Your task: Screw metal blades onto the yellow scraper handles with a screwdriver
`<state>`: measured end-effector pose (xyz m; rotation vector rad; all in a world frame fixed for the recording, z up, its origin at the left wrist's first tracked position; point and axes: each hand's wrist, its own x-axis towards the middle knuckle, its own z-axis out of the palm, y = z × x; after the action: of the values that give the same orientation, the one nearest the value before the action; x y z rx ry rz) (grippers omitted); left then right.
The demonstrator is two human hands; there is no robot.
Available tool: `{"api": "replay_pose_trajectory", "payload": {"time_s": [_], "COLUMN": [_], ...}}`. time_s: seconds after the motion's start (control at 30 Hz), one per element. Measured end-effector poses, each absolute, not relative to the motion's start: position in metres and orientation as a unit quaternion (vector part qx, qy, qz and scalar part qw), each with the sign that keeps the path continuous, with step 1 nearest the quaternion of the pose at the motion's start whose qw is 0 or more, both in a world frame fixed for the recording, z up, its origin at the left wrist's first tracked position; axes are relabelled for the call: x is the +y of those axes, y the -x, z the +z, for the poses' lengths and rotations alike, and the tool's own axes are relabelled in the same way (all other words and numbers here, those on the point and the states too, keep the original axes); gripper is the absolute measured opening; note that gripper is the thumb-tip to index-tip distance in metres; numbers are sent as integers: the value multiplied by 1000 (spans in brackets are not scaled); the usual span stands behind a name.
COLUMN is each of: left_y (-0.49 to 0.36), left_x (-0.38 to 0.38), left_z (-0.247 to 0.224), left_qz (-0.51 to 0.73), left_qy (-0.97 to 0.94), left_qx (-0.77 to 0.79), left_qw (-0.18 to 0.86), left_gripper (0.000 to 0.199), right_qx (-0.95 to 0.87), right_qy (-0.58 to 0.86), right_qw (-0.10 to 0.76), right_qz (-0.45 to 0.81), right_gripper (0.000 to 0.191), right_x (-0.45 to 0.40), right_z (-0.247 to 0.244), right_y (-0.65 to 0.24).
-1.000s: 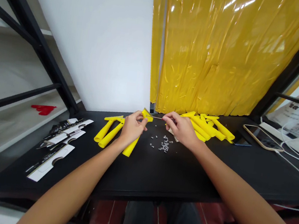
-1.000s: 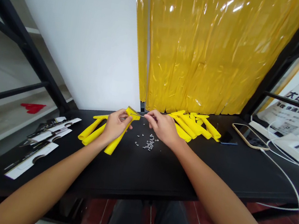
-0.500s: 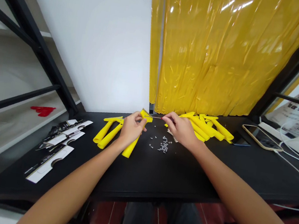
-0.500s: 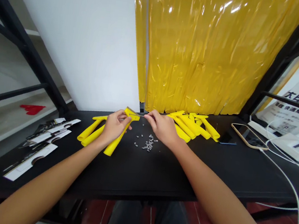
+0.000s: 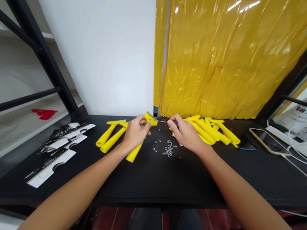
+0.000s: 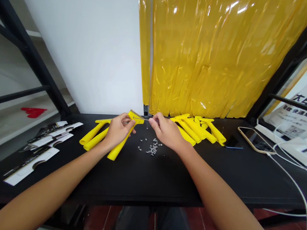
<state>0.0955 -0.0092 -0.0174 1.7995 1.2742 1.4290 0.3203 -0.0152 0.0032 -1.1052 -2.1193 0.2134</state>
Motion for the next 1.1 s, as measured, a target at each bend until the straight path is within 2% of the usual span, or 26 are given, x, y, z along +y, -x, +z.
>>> {"api": "replay_pose_trajectory", "payload": {"time_s": [0.17, 0.3, 0.53, 0.73, 0.87, 0.97, 1.1], "left_y": [-95, -96, -96, -97, -98, -97, -97], "left_x": [-10, -10, -10, -12, -12, -12, -12], "left_z": [-16, -16, -16, -18, -18, -17, -16], "left_qz": [531, 528, 529, 510, 512, 522, 519], "left_qy": [-656, -663, -660, -684, -678, -667, -674], "left_qx": [478, 472, 473, 460, 466, 468, 462], "left_qw": [244, 243, 246, 245, 249, 254, 251], "left_gripper": [21, 21, 20, 19, 20, 21, 24], "right_qx": [-842, -835, -839, -791, -818, -823, -806], "right_qy": [403, 429, 380, 434, 387, 405, 461], "right_qw": [349, 337, 380, 427, 417, 394, 371], "right_qz": [83, 75, 82, 60, 82, 60, 29], "right_gripper": [23, 31, 19, 28, 26, 22, 34], "right_x": [-19, -18, -17, -13, -13, -12, -12], "right_z": [5, 4, 0, 1, 2, 0, -1], "right_y": [-318, -318, -317, -319, -319, -319, -318]}}
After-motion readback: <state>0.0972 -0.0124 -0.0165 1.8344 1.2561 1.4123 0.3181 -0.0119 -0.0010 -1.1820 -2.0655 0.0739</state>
